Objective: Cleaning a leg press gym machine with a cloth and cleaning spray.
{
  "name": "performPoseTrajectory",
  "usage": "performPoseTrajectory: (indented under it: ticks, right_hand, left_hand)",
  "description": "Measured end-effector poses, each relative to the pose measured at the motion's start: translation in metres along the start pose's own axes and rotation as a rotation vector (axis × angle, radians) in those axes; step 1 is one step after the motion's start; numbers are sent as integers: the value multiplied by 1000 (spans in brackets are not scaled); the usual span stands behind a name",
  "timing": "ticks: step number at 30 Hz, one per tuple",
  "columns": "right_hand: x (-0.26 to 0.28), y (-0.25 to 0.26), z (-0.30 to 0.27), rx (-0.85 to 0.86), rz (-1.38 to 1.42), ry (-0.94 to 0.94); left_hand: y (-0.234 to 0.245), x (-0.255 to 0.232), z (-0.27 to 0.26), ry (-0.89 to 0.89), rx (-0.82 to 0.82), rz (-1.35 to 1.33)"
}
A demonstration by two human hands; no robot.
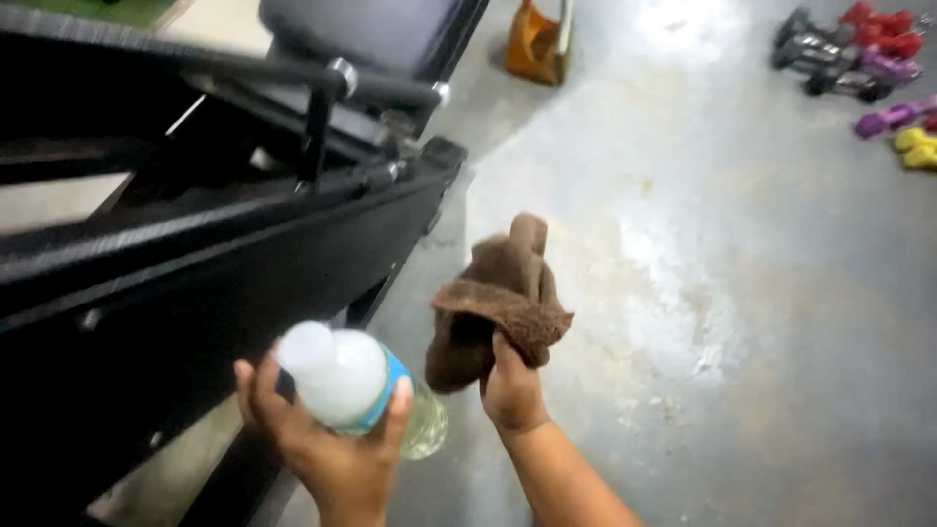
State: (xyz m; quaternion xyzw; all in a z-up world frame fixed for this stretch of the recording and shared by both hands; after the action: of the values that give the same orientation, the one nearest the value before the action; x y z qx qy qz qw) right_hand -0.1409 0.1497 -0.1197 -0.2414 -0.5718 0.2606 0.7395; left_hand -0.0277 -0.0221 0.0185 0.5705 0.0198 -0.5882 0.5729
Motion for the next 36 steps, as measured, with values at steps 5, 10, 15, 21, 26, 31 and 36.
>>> performPoseTrajectory:
  ticks: [5, 10, 15, 21, 26, 31, 36]
  right_hand:
    - [28, 27, 60, -54, -81, -76]
    - [51, 48, 151, -38, -235, -58]
    - [88, 51, 265, 150, -650, 63]
    - [149, 25, 353, 184, -610, 10]
    - [150, 54, 399, 71, -389, -104]
    - [176, 27, 455, -94, 453, -372]
    - [174, 7, 524, -260, 630, -478]
  left_hand:
    - [-40, -64, 20, 38, 70, -15]
    - [-83, -128, 63, 33, 72, 19]
    - [-132, -183, 117, 68, 85, 56]
    - [-174, -256, 163, 62, 174, 49]
    - [-201, -280, 180, 30, 239, -11]
    - [-229, -278, 215, -54, 255, -75]
    - [-269, -274, 277, -242, 276, -211]
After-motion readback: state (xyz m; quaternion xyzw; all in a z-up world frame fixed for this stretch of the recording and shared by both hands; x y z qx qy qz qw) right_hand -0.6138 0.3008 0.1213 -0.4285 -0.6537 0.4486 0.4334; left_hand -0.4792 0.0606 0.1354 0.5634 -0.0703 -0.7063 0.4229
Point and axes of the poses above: each hand's wrist, its own z-axis towards the middle knuckle, its own y-axis out of the back of the hand, x = y × z, the point moved 4 cm from there along z, towards the middle knuckle, and after that the axes turned 10 degrees about y, right-handed, at the moved point
